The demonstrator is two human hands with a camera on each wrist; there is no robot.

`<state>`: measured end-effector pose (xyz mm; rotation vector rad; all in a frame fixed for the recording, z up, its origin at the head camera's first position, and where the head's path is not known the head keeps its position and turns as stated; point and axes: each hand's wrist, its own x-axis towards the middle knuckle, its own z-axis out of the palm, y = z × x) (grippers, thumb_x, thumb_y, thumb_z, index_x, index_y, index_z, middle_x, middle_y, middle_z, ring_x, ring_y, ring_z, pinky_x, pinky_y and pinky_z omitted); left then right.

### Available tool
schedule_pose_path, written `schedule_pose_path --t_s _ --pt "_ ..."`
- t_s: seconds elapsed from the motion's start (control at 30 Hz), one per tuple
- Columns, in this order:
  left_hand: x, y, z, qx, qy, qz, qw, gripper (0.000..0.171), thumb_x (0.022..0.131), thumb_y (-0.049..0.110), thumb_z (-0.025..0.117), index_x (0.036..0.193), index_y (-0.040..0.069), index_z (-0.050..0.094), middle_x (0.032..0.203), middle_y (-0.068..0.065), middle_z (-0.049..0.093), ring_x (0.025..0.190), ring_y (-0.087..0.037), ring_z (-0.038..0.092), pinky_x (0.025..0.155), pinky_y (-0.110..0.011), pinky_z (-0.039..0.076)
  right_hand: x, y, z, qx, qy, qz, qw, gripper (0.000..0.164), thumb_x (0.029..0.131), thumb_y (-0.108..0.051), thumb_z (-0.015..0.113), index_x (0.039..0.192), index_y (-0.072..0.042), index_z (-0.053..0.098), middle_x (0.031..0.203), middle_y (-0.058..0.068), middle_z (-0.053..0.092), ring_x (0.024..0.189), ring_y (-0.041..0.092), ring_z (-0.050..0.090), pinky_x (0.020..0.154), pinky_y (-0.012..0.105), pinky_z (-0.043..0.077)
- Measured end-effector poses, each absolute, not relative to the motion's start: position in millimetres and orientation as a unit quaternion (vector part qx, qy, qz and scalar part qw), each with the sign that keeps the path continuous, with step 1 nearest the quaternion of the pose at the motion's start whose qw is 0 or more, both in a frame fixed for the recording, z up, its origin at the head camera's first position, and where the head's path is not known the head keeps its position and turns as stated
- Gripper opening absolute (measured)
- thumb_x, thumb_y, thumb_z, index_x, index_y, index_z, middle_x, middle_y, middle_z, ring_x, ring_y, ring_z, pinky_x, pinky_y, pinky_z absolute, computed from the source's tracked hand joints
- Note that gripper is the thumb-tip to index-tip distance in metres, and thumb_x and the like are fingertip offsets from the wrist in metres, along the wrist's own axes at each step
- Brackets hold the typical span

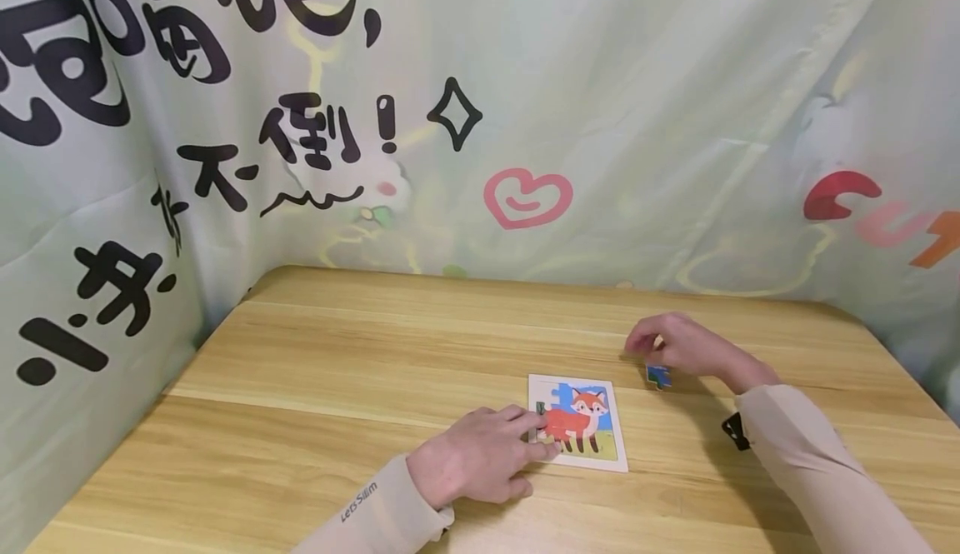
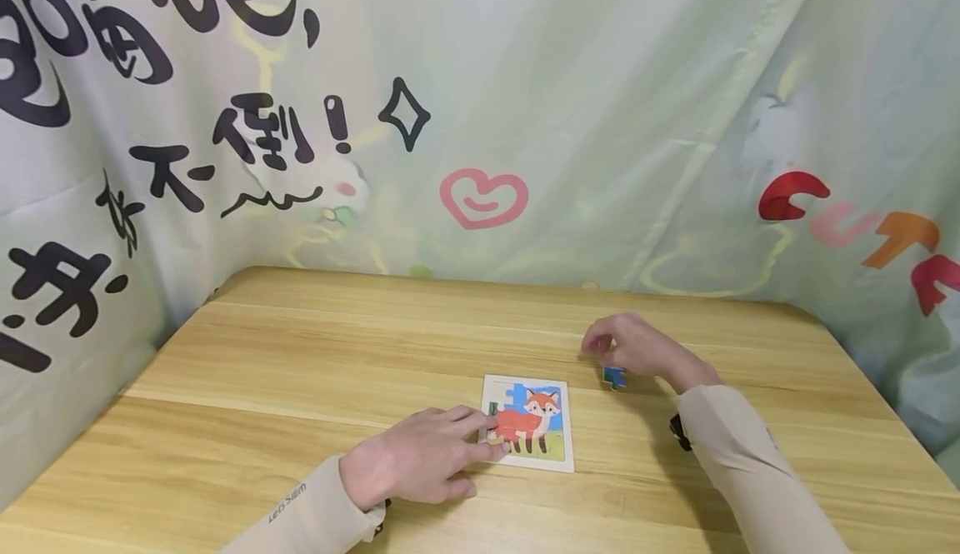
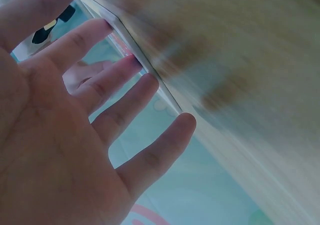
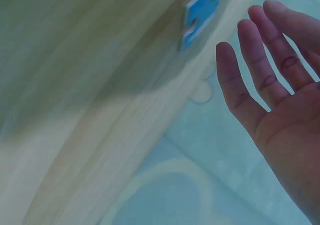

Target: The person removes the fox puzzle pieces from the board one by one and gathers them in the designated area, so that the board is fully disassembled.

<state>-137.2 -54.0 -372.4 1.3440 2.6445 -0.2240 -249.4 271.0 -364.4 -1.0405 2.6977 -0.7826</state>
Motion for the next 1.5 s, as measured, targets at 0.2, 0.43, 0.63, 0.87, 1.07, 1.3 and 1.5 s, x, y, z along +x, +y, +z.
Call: schedule_pose_path --t_s 0.2,0.43,0.63,0.87,1.07,1.3,1.5 --pt "-138 -53 -372 0.452 0.885 -0.074 0.087 0.055 0.098 0.048 0.063 0.151 0.04 0.048 0.158 0.008 0.038 0.139 -0.012 0.039 0.104 -0.034 0.045 -248 258 -362 -0.353 0.886 -0.285 0.093 0.023 0.086 0.011 0.067 0.105 0.001 0.074 0.102 0.009 0.072 0.087 0.023 0.066 0.075 0.035 0.059" --pt "-138 -53 -373 0.448 0.886 -0.07 0.092 0.055 0.098 0.048 0.063 0.151 0.041 0.048 0.158 0.008 0.038 0.139 -0.012 0.039 0.104 -0.034 0.045 -246 239 -359 -0.364 0.877 -0.297 0.101 0.023 0.085 0.01 0.069 0.106 0.001 0.074 0.102 0.008 0.073 0.089 0.024 0.066 0.079 0.04 0.058" --pt "-139 -52 -374 0.449 0.886 -0.076 0.088 0.056 0.098 0.049 0.063 0.151 0.041 0.047 0.158 0.008 0.038 0.139 -0.012 0.039 0.104 -0.035 0.045 -242 221 -361 -0.377 0.871 -0.296 0.105 0.024 0.085 0.008 0.072 0.106 -0.003 0.075 0.102 0.004 0.074 0.09 0.021 0.066 0.081 0.043 0.057" --pt "-138 -52 -374 0.451 0.885 -0.081 0.081 0.056 0.097 0.05 0.063 0.15 0.042 0.048 0.157 0.009 0.038 0.138 -0.012 0.04 0.103 -0.034 0.046 -241 207 -364 -0.396 0.864 -0.291 0.11 0.024 0.085 0.008 0.073 0.106 -0.003 0.076 0.104 0.004 0.074 0.093 0.022 0.068 0.084 0.044 0.057" --pt "-139 -53 -374 0.456 0.883 -0.082 0.077 0.055 0.097 0.05 0.064 0.15 0.04 0.05 0.156 0.007 0.04 0.138 -0.012 0.04 0.103 -0.034 0.046 -241 199 -368 -0.407 0.853 -0.303 0.123 0.025 0.084 0.01 0.072 0.106 -0.002 0.076 0.105 0.005 0.075 0.096 0.023 0.07 0.086 0.044 0.057" --pt "-139 -54 -375 0.461 0.881 -0.079 0.074 0.054 0.097 0.049 0.064 0.149 0.039 0.051 0.155 0.007 0.041 0.137 -0.011 0.041 0.102 -0.033 0.046 -240 190 -373 -0.411 0.843 -0.312 0.152 0.026 0.084 0.012 0.069 0.107 0.001 0.075 0.106 0.009 0.075 0.095 0.022 0.07 0.085 0.038 0.057" --pt "-140 -55 -374 0.46 0.882 -0.075 0.077 0.053 0.097 0.049 0.064 0.148 0.039 0.052 0.156 0.007 0.04 0.137 -0.011 0.041 0.102 -0.033 0.046 -239 184 -375 -0.416 0.838 -0.315 0.16 0.028 0.084 0.015 0.07 0.107 0.0 0.076 0.105 0.007 0.075 0.096 0.02 0.07 0.086 0.035 0.057"
